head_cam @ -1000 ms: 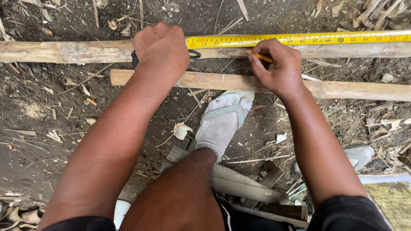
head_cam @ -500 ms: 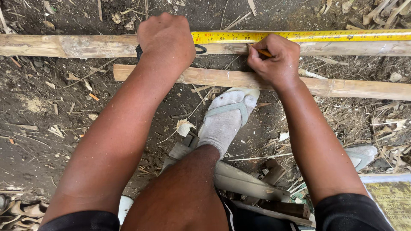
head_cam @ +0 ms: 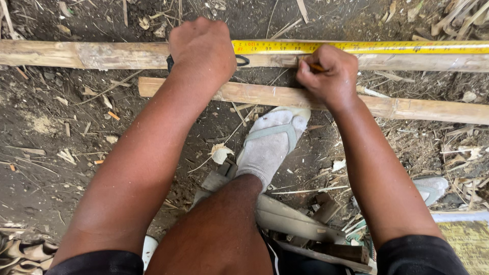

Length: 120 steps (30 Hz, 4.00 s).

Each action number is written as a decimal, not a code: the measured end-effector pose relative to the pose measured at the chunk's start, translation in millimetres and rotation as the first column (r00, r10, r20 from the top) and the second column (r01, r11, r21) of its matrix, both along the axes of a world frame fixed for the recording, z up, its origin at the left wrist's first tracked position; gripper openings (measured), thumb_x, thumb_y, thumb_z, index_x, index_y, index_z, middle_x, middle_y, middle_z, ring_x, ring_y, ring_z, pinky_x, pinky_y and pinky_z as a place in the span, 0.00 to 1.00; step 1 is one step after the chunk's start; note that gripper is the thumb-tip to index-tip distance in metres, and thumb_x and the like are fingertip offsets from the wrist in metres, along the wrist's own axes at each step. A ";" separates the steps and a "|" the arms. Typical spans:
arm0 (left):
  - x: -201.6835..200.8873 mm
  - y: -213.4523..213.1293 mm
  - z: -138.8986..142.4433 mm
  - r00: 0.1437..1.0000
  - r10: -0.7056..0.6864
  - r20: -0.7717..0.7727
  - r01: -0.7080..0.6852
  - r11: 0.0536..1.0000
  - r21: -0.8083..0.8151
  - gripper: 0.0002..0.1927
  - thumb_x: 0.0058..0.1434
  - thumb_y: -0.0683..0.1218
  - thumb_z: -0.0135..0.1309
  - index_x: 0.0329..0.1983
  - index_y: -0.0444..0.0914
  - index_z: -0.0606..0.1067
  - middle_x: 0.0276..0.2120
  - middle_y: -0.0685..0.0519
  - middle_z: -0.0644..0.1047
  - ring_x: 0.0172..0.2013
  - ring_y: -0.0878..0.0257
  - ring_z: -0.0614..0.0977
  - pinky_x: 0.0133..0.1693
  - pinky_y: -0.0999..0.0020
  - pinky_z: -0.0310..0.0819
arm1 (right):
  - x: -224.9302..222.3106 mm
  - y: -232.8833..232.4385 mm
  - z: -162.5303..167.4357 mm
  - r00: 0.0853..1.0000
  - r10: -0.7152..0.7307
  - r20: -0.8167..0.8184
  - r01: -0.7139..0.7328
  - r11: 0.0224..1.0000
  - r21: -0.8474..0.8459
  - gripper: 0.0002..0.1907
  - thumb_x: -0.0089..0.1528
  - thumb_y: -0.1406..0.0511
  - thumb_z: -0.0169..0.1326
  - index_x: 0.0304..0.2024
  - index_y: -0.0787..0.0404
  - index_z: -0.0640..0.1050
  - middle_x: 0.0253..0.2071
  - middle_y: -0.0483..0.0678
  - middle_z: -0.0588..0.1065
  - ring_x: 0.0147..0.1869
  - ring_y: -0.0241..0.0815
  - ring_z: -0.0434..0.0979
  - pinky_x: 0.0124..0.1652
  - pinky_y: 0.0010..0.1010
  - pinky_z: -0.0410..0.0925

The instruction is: The person measures and marks bamboo strips with a tape measure and pencil, then hammers nails into the strips to join them together. The person also picks up and arranges additional bamboo pieces on the ground.

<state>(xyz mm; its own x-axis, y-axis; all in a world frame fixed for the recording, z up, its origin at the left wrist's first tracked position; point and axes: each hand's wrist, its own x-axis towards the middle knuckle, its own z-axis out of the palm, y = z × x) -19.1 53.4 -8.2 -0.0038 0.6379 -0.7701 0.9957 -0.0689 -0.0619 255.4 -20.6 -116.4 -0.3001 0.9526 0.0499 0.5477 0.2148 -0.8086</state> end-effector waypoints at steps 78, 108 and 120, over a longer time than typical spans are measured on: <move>11.8 -3.3 35.1 0.983 0.118 0.142 -0.112 0.993 -0.046 0.21 0.64 0.59 0.56 0.51 0.42 0.78 0.49 0.44 0.77 0.54 0.47 0.75 0.56 0.48 0.63 | 90.9 49.9 101.0 0.549 0.291 0.784 -0.406 0.912 -0.055 0.18 0.66 0.51 0.71 0.47 0.54 0.81 0.29 0.45 0.79 0.32 0.38 0.79 0.33 0.31 0.70; -50.6 -16.8 12.6 0.993 0.113 -0.016 -0.114 0.993 -0.044 0.12 0.58 0.45 0.58 0.43 0.38 0.83 0.41 0.42 0.82 0.44 0.49 0.84 0.45 0.57 0.77 | -57.4 1.9 68.4 0.988 0.138 -0.066 -0.147 0.975 -0.168 0.09 0.69 0.68 0.61 0.49 0.64 0.75 0.38 0.51 0.81 0.39 0.43 0.85 0.40 0.33 0.76; -57.9 -19.1 7.5 0.997 0.083 0.010 -0.083 0.996 -0.018 0.12 0.59 0.46 0.59 0.43 0.38 0.83 0.36 0.42 0.83 0.37 0.51 0.86 0.40 0.58 0.79 | -67.7 -1.8 18.4 0.994 0.099 -0.047 -0.104 0.990 -0.097 0.09 0.65 0.71 0.66 0.30 0.62 0.79 0.30 0.49 0.79 0.33 0.37 0.82 0.34 0.28 0.75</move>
